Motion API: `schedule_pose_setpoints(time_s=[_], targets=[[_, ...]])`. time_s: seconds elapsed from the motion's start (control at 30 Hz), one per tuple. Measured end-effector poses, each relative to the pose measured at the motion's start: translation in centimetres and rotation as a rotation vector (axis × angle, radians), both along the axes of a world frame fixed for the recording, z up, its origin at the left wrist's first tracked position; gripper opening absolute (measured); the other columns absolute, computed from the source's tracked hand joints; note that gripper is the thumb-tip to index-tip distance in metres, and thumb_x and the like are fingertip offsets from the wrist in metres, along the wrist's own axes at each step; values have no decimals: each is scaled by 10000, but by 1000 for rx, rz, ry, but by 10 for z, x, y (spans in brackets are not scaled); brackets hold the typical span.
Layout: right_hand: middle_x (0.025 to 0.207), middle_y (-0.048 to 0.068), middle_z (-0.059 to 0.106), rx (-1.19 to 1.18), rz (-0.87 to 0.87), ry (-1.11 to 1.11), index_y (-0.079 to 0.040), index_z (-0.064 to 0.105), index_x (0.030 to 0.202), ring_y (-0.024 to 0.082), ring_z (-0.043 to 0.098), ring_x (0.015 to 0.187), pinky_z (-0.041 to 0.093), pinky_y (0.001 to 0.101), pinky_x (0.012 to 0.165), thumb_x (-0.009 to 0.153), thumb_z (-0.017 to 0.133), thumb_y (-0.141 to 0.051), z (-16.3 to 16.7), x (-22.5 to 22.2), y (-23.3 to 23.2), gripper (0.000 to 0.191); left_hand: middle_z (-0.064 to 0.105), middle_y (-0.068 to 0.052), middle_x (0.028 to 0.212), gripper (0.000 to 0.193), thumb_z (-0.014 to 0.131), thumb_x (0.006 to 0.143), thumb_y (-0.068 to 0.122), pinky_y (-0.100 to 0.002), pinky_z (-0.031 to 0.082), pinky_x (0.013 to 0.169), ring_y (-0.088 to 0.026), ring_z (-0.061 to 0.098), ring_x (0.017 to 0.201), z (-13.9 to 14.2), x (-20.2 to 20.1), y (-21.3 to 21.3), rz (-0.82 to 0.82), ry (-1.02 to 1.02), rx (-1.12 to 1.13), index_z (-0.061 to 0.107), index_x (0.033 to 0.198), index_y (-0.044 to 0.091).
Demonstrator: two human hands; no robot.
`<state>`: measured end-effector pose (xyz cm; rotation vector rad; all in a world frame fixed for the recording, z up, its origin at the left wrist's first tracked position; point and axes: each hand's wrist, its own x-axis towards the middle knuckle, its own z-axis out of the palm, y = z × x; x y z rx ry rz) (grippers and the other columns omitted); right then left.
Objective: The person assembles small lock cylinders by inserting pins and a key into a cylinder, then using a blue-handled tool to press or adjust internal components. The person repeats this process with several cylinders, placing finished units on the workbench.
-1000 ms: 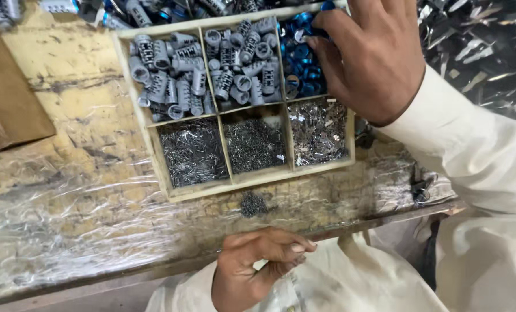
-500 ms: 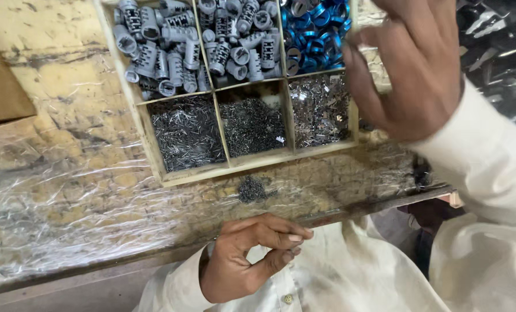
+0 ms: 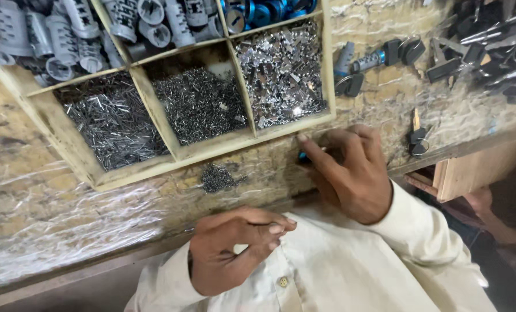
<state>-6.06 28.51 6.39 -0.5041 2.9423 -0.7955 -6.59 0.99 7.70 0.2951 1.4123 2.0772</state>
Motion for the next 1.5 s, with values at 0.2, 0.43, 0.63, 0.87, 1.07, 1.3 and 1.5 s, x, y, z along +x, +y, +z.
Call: schedule_pose_setpoints(time_s=[0.2, 0.43, 0.63, 0.87, 1.07, 1.3, 1.5], targets=[[1010, 125, 692, -676, -34, -227, -44, 583, 1105, 289, 713, 977, 516, 505, 1031, 892, 690, 84, 21, -33, -20, 270, 760, -191, 1153, 203, 719, 925, -124, -325, 664, 860, -250, 796, 1018, -7, 3, 2, 194, 66, -95, 702, 1089, -6], [1006, 193, 767, -781, 114, -432, 53, 660, 1108, 233, 779, 897, 516, 547, 1143, 877, 742, 43, 10, -10, -30, 245, 764, -156, 1120, 253, 796, 915, -84, -288, 645, 800, -194, 778, 946, -10, 1, 2, 307, 312, -350, 724, 1128, 32], [938, 141, 746, -686, 55, -253, 52, 597, 1126, 333, 734, 1100, 542, 539, 1070, 903, 721, 34, 10, -6, -41, 256, 744, -169, 1218, 279, 764, 938, -92, -364, 627, 921, -291, 780, 1108, -24, 8, -6, 336, 457, -390, 630, 1134, 54], [1012, 251, 662, -727, 111, -190, 92, 597, 1176, 373, 721, 1050, 566, 576, 1077, 900, 724, 19, 3, 2, -62, 312, 705, -183, 1261, 337, 713, 952, -132, -389, 646, 958, -336, 764, 1126, -13, -3, -6, 367, 439, -274, 584, 1211, 41], [970, 211, 686, -546, 460, 142, 139, 642, 1116, 312, 742, 907, 601, 564, 1010, 914, 801, 21, 19, -30, -56, 283, 734, -229, 1175, 631, 726, 879, -119, -362, 614, 873, -327, 779, 1009, -17, 24, 6, 395, 498, -437, 390, 1407, -39], [874, 159, 688, -78, 788, 631, 24, 600, 900, 219, 689, 792, 565, 435, 757, 956, 680, -57, 45, -34, -40, 127, 790, -192, 1075, 528, 796, 870, -15, -355, 627, 928, -251, 804, 1007, 2, 32, 25, 314, 158, -344, 556, 1340, -14], [695, 131, 575, -301, 873, 815, -70, 468, 744, 185, 547, 555, 571, 383, 726, 916, 620, 24, -3, 0, -1, 249, 765, -103, 979, 164, 738, 944, -4, -301, 620, 843, -155, 766, 945, -14, 31, 36, -233, -382, 30, 660, 1080, -53]])
